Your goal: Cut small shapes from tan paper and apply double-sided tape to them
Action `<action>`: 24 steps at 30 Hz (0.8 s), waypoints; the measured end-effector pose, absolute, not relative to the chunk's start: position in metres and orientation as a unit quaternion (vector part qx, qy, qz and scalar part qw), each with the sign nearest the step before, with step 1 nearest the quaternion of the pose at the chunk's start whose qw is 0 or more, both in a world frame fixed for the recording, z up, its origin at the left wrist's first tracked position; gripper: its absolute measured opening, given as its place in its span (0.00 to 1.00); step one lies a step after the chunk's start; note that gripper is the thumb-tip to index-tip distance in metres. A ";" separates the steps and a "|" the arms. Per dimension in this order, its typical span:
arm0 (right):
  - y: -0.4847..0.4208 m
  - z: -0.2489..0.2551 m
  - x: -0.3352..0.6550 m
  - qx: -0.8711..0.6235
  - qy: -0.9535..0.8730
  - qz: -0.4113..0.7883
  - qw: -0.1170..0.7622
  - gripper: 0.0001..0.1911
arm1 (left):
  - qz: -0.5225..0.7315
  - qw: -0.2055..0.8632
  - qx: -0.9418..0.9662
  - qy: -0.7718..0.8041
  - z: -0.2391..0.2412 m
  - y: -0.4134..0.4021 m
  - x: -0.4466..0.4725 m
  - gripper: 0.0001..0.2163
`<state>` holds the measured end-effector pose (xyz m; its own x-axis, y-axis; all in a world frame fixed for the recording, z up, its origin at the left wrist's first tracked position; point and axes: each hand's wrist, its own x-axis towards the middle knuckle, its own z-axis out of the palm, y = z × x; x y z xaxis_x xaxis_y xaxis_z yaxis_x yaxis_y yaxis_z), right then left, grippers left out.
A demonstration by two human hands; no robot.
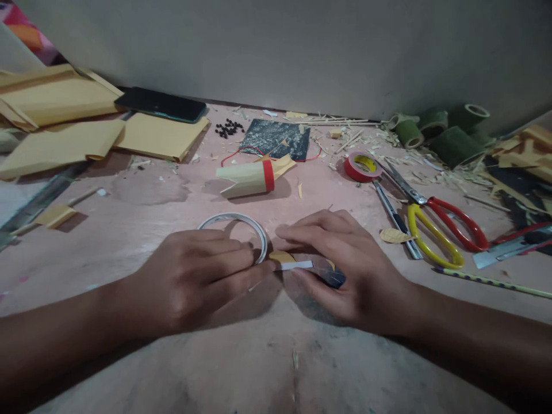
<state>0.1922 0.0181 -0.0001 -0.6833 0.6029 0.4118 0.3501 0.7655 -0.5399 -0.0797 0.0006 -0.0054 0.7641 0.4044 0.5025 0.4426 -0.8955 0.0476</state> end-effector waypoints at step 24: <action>0.022 0.007 0.196 -0.313 -0.759 0.507 0.263 0.12 | -0.289 0.022 -0.941 -0.173 0.001 0.004 -0.084 0.08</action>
<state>0.1956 0.0217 0.0074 -0.6653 0.7419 0.0828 0.2079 0.2907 -0.9340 -0.0836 0.0038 0.0009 0.7731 0.3136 0.5513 0.3394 -0.9388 0.0581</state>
